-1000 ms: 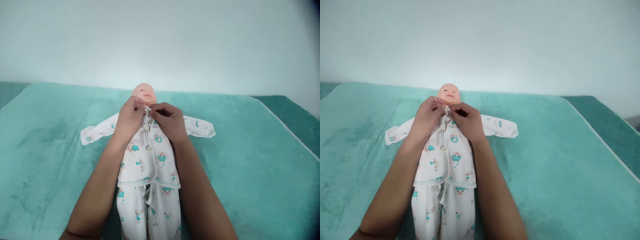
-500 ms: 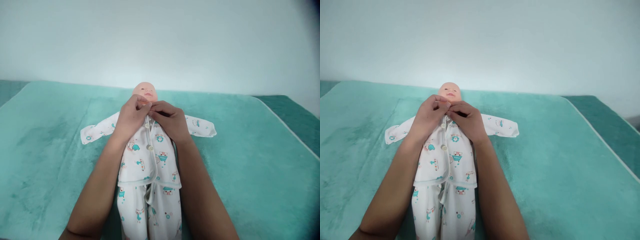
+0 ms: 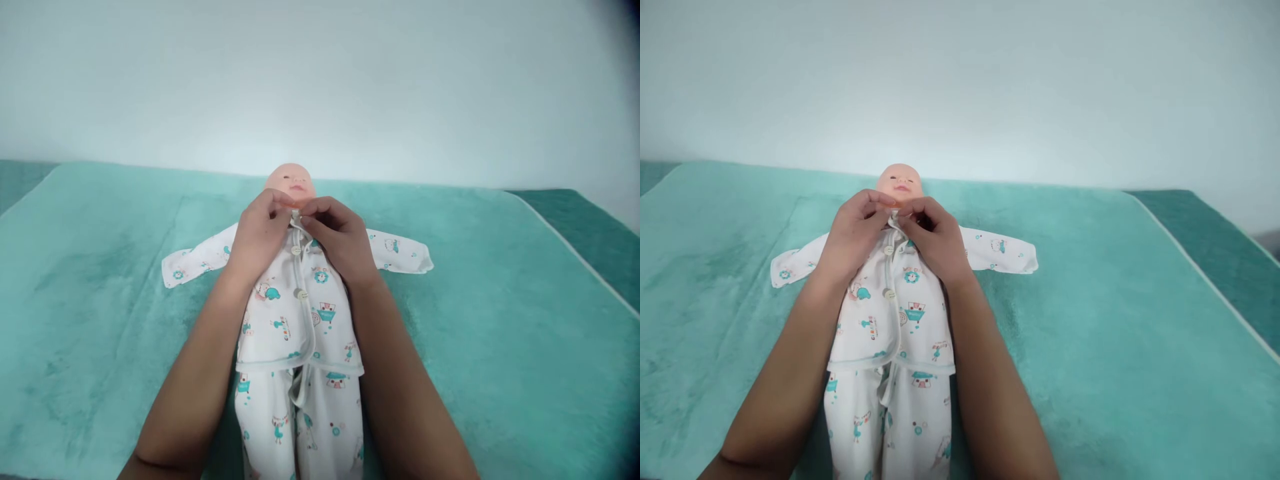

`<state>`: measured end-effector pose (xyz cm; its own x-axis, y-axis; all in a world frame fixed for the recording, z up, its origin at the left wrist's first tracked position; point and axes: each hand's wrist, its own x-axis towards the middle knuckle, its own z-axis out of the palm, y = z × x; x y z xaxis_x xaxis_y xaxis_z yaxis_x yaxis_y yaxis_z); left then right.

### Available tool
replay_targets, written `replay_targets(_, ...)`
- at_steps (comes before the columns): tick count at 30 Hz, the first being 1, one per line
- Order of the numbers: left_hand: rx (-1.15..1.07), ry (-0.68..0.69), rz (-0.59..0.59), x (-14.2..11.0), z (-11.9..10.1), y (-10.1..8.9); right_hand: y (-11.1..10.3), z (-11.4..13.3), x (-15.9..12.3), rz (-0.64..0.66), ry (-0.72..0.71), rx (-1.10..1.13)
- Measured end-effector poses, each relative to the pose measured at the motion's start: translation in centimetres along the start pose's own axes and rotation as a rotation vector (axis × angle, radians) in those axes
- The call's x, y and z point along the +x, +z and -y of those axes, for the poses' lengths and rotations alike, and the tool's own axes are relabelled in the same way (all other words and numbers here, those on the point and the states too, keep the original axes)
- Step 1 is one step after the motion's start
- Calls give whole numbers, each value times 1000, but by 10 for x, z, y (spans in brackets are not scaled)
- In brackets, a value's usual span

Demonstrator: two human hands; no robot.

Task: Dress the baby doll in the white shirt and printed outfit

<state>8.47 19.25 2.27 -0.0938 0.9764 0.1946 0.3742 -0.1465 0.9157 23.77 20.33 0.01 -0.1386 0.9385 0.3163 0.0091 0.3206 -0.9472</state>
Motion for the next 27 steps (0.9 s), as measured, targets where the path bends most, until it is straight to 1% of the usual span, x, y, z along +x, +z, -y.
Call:
replay_targets(2, 118, -11, -23, -2, -5, -3, -5, 11, -2, 12, 67, -92)
replay_targets(4, 255, -12, -10, -6, -15, -10, -13, 29, -5, 120, 162, -242)
replay_targets(6, 359, -8, 52, -12, -27, -19, -22, 47, -10, 279, 248, -396)
replay_targets(7, 387, -10, 93, -15, -34, -25, -25, 54, -12, 342, 277, -455)
replay_targets(8, 402, -18, 141, -19, -40, -30, -27, 60, -13, 374, 296, -498)
replay_targets(11, 399, -52, 315, -28, -52, -41, -23, 68, -16, 351, 304, -588)
replay_targets(13, 390, -44, 398, -31, -54, -45, -15, 68, -17, 327, 279, -632)
replay_targets(16, 399, -10, 422, -33, -50, -48, -5, 66, -16, 320, 255, -678)
replay_targets(17, 404, 2, 426, -33, -49, -48, -3, 66, -15, 300, 252, -700)
replay_targets(19, 408, 28, 435, -31, -45, -48, -1, 65, -14, 246, 242, -746)
replay_targets(21, 396, 39, 447, -30, -43, -47, -3, 66, -15, 228, 226, -755)
replay_targets(24, 353, 21, 464, -29, -40, -46, -8, 71, -21, 296, 222, -734)
replay_targets(27, 260, -20, 477, -32, -33, -48, -7, 81, -33, 343, 216, -819)
